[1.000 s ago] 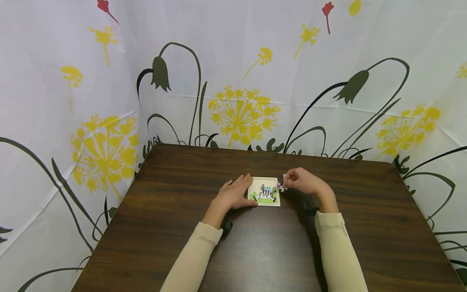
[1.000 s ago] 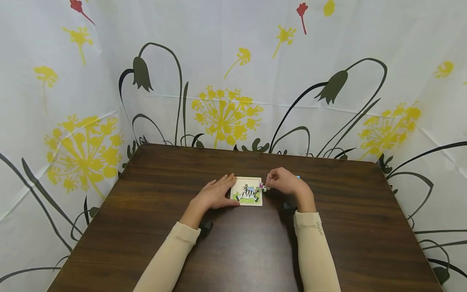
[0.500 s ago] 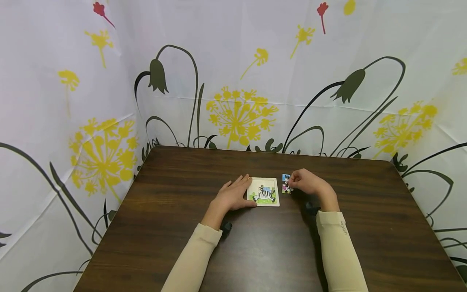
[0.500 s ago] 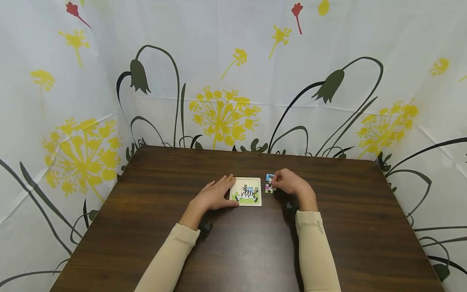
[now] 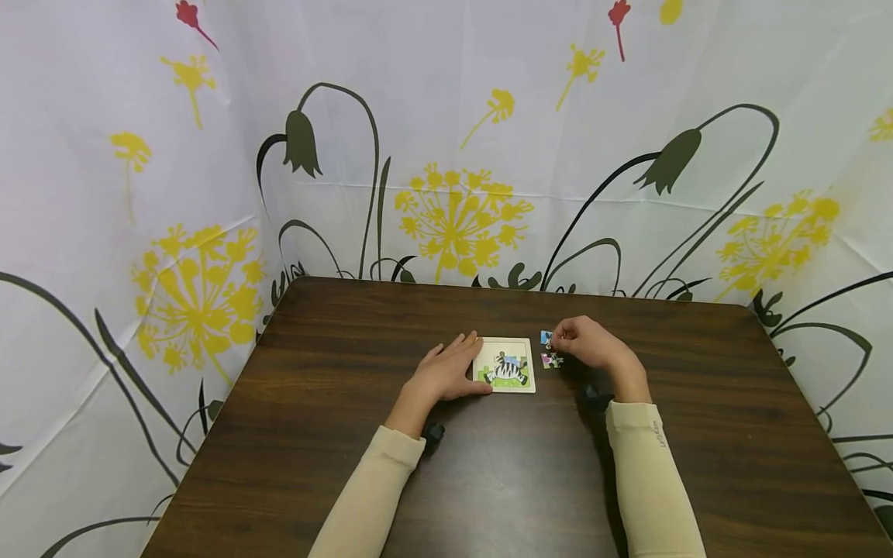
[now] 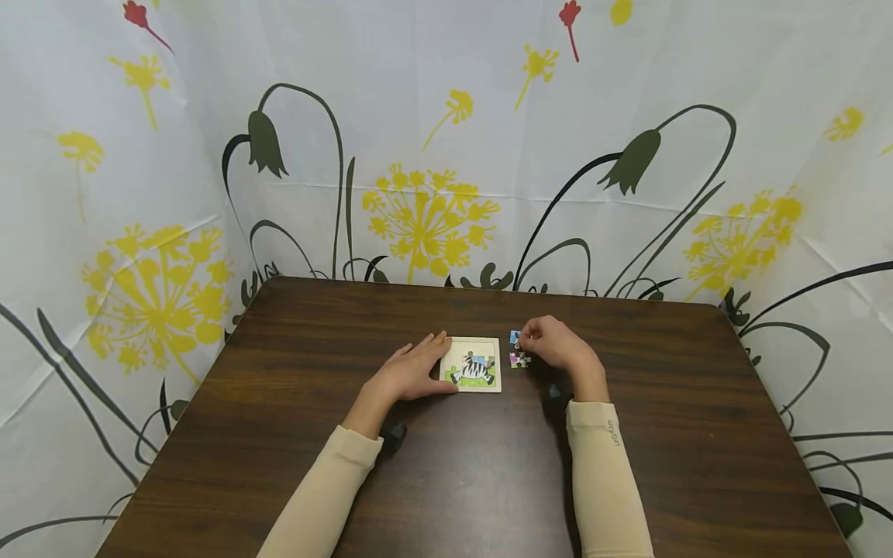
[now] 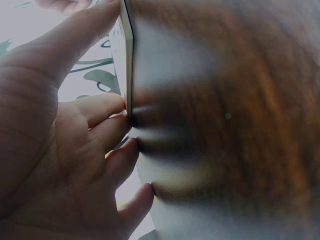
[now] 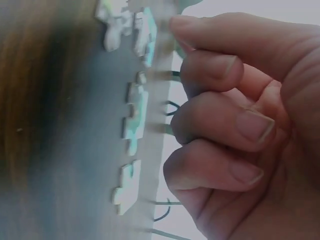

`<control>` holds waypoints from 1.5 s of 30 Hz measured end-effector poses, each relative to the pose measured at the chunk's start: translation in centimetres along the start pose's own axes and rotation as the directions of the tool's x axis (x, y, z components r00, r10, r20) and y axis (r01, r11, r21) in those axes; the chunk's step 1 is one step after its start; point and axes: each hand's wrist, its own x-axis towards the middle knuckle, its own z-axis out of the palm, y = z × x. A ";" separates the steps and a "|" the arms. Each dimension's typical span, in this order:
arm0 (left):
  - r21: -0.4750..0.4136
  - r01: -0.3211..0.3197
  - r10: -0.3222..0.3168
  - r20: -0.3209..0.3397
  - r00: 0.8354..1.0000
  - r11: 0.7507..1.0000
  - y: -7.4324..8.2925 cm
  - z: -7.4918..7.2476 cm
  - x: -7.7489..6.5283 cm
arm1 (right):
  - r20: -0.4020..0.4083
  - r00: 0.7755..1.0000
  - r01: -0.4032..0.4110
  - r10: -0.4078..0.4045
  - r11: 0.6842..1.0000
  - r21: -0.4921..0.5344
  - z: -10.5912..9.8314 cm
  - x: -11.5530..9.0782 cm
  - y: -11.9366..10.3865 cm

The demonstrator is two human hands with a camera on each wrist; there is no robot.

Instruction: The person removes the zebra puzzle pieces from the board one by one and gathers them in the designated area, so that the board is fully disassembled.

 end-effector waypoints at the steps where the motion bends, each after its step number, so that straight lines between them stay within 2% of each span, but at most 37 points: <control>1: 0.000 0.001 -0.001 -0.001 1.000 1.000 0.0 0.0 0.0 | -0.011 1.000 0.001 -0.001 1.000 0.008 0.0 0.0 -0.1; 5: -0.001 0.004 -0.004 0.000 1.000 1.000 0.0 -0.1 0.0 | -0.025 0.999 0.025 -0.024 0.999 0.037 0.1 0.1 -1.1; 9: -0.001 0.006 -0.006 0.003 1.000 1.000 0.0 0.0 0.1 | 0.000 0.999 0.035 -0.035 0.998 0.056 1.1 0.6 -2.8; 13: -0.007 0.004 -0.004 0.008 1.000 1.000 0.0 -0.1 0.0 | 0.055 0.998 0.035 -0.036 0.999 0.030 2.8 1.4 -4.4; 20: -0.007 0.005 -0.005 0.024 1.000 1.000 0.0 -0.2 0.1 | 0.123 0.992 0.020 -0.014 0.999 -0.045 5.2 2.5 -6.0; 31: 0.002 0.000 0.000 0.017 1.000 1.000 -0.2 -0.1 0.1 | 0.167 0.986 -0.021 0.025 0.999 -0.026 5.5 2.5 -6.5; 45: 0.004 0.002 -0.002 0.018 1.000 1.000 0.0 -0.1 0.1 | 0.158 0.986 0.047 -0.055 0.997 0.055 5.4 2.3 -6.1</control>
